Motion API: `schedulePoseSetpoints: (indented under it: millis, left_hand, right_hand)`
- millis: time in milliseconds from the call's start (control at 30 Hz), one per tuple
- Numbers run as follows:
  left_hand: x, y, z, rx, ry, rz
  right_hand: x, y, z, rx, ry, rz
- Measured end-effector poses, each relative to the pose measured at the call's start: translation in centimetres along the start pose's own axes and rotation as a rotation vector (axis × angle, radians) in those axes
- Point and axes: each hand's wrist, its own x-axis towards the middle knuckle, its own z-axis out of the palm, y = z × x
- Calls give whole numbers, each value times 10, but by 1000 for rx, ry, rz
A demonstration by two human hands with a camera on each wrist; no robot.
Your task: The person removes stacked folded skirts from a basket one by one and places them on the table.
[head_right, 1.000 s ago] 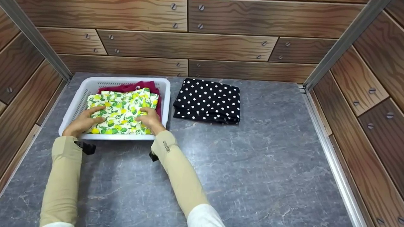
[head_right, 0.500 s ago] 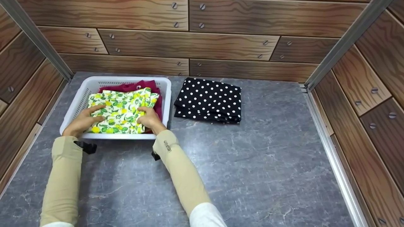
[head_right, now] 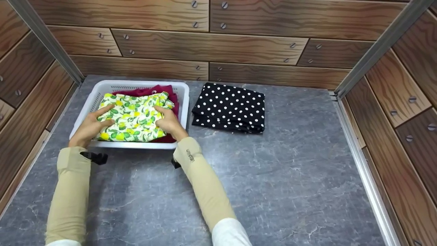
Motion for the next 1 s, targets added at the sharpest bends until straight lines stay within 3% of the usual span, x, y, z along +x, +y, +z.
schedulePoseSetpoints:
  millis: [200, 333, 433, 633, 1000]
  left_hand:
    - [-3, 12, 4, -25, 19, 49]
    - [-15, 39, 10, -64, 28, 55]
    - [-17, 50, 14, -87, 50, 54]
    - [-1, 35, 21, -92, 98, 132]
    - [0, 46, 37, -131, 95, 224]
  right_hand:
    - [-7, -12, -12, 55, 10, -45]
    - [-14, -19, -22, 142, -9, -51]
    - [-18, -24, -29, 166, 0, -59]
    - [-24, -25, -41, 146, 24, -99]
    - [-41, -24, -60, 175, 50, -124]
